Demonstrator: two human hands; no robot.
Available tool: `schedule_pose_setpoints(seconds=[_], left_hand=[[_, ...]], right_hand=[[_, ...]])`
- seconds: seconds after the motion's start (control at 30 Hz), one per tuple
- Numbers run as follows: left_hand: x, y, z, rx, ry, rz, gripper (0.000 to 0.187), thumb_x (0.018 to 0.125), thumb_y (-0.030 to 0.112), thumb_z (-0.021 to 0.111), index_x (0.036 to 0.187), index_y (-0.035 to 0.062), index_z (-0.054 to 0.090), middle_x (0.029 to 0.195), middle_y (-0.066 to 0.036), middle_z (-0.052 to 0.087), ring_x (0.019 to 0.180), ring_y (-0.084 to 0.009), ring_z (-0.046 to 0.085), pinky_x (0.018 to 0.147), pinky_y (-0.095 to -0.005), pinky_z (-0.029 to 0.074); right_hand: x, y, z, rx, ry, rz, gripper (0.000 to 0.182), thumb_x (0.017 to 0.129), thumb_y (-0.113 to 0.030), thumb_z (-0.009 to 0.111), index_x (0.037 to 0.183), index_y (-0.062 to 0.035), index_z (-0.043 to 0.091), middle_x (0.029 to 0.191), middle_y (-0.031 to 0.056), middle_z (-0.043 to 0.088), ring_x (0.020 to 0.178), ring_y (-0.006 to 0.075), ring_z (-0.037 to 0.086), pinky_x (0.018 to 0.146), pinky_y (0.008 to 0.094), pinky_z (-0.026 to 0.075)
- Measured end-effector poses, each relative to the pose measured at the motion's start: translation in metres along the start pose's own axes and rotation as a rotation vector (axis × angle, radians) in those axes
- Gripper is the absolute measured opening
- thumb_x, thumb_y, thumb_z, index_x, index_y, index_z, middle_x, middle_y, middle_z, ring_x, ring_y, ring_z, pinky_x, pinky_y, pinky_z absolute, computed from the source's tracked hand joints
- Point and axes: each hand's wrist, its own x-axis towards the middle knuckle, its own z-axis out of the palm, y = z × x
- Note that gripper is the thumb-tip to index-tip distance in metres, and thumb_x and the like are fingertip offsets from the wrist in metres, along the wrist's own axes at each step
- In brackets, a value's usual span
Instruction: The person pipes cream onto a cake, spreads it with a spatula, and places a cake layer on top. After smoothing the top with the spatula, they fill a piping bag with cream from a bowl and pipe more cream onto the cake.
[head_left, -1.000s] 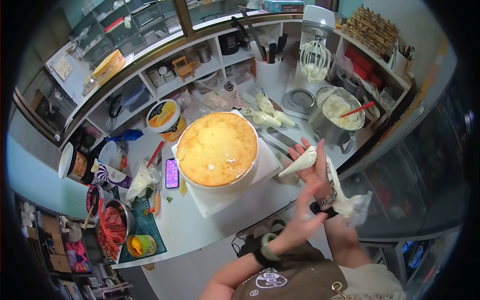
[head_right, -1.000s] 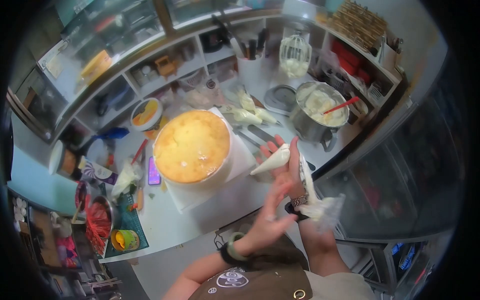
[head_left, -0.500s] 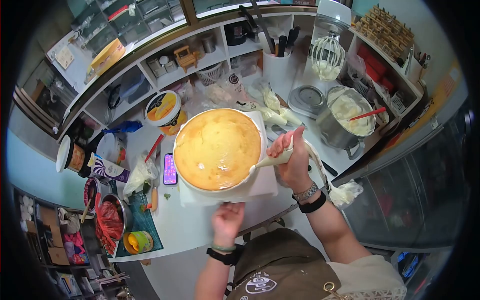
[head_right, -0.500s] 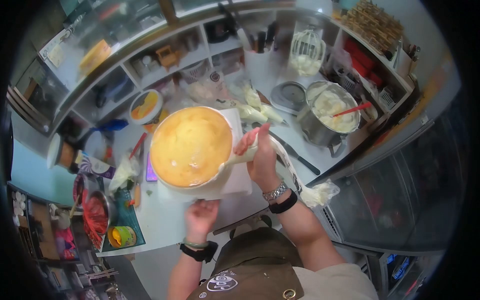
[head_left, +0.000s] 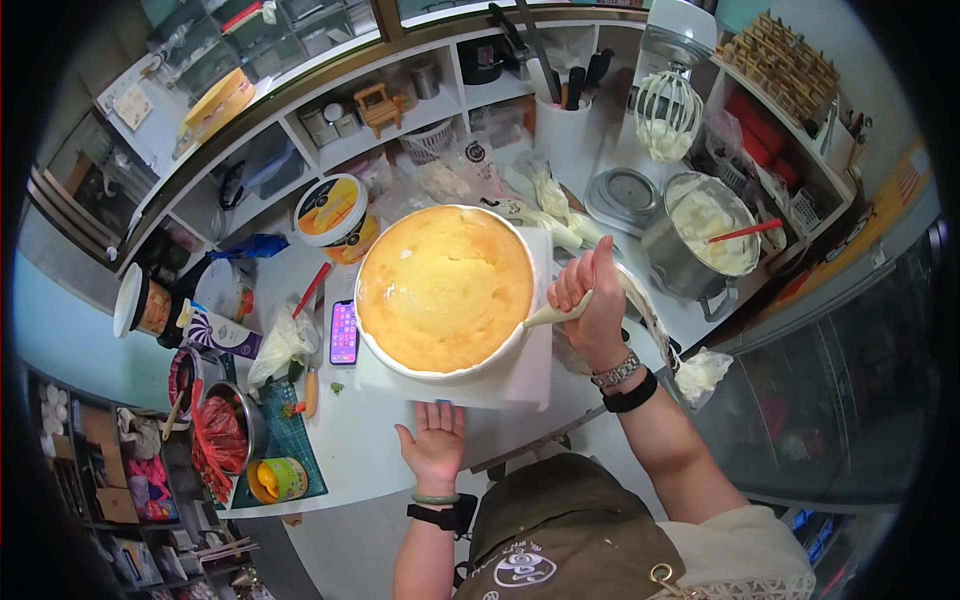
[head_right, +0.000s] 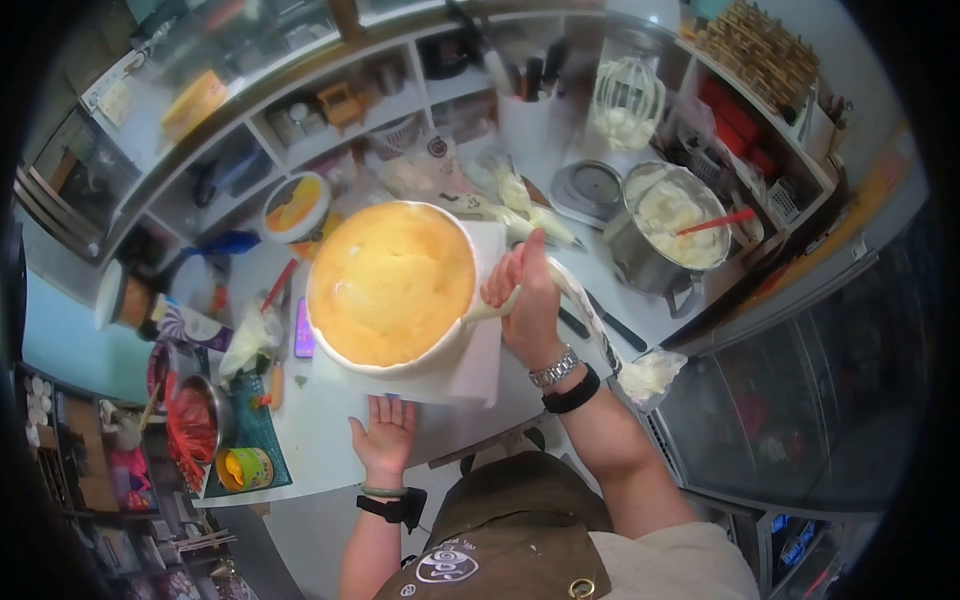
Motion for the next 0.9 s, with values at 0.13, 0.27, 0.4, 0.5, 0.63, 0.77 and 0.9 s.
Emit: schedule_pose_setpoints(seconds=[0.13,0.27,0.4,0.5,0.63,0.77,0.9], left_hand=[[0.001,-0.001,0.004,0.040,0.020,0.000,0.069,0.096,0.065,0.029,0.128,0.0101,0.055,0.125,-0.008,0.062,0.120,-0.0261,0.053,0.107,-0.0482,0.037],[-0.003,-0.003,0.015,0.049,0.045,-0.048,0.072,0.096,0.067,0.027,0.130,0.0101,0.054,0.128,-0.008,0.061,0.121,-0.0266,0.053,0.107,-0.0477,0.037],[0.004,-0.001,-0.006,0.018,-0.083,-0.061,0.074,0.095,0.069,0.025,0.132,0.0116,0.053,0.135,-0.010,0.057,0.126,-0.0283,0.050,0.107,-0.0489,0.036],[0.005,0.002,-0.014,-0.023,-0.200,-0.095,0.073,0.095,0.069,0.025,0.134,0.0130,0.052,0.138,-0.010,0.054,0.130,-0.0290,0.046,0.110,-0.0511,0.033],[-0.013,-0.005,0.021,0.113,-0.091,-0.097,0.073,0.095,0.068,0.024,0.137,0.0143,0.049,0.142,-0.009,0.051,0.134,-0.0273,0.043,0.113,-0.0527,0.028],[-0.007,-0.002,0.019,-0.048,-0.197,-0.099,0.073,0.095,0.069,0.024,0.138,0.0152,0.047,0.145,-0.008,0.048,0.137,-0.0266,0.040,0.114,-0.0529,0.027],[0.003,0.007,-0.009,0.005,-0.247,-0.057,0.071,0.095,0.069,0.024,0.135,0.0161,0.051,0.144,-0.007,0.049,0.136,-0.0250,0.041,0.112,-0.0524,0.028]], right_hand=[[-0.002,-0.004,0.003,-0.052,0.014,0.000,0.056,0.102,-0.054,0.038,0.060,-0.0165,0.032,0.046,-0.0029,0.027,0.038,0.0101,0.026,0.041,0.0262,0.027],[-0.002,-0.003,0.003,-0.070,0.024,-0.001,0.056,0.102,-0.053,0.038,0.060,-0.0166,0.032,0.045,-0.0030,0.026,0.036,0.0098,0.024,0.039,0.0259,0.026],[-0.003,-0.004,0.002,-0.108,-0.013,0.017,0.056,0.102,-0.053,0.039,0.060,-0.0167,0.032,0.045,-0.0029,0.027,0.035,0.0093,0.023,0.036,0.0253,0.024],[-0.005,-0.005,0.005,-0.140,0.003,0.051,0.055,0.102,-0.052,0.040,0.060,-0.0166,0.032,0.045,-0.0029,0.028,0.035,0.0091,0.023,0.035,0.0249,0.022],[-0.007,-0.002,0.005,-0.210,0.012,0.102,0.054,0.101,-0.052,0.041,0.062,-0.0164,0.033,0.045,-0.0034,0.028,0.035,0.0086,0.023,0.035,0.0248,0.021],[-0.009,0.000,0.005,-0.252,-0.008,0.094,0.053,0.101,-0.052,0.042,0.063,-0.0165,0.032,0.046,-0.0037,0.028,0.036,0.0082,0.022,0.035,0.0248,0.020],[-0.011,0.003,0.010,-0.304,0.004,0.093,0.052,0.101,-0.051,0.042,0.063,-0.0171,0.033,0.048,-0.0050,0.026,0.038,0.0069,0.021,0.036,0.0248,0.018]])
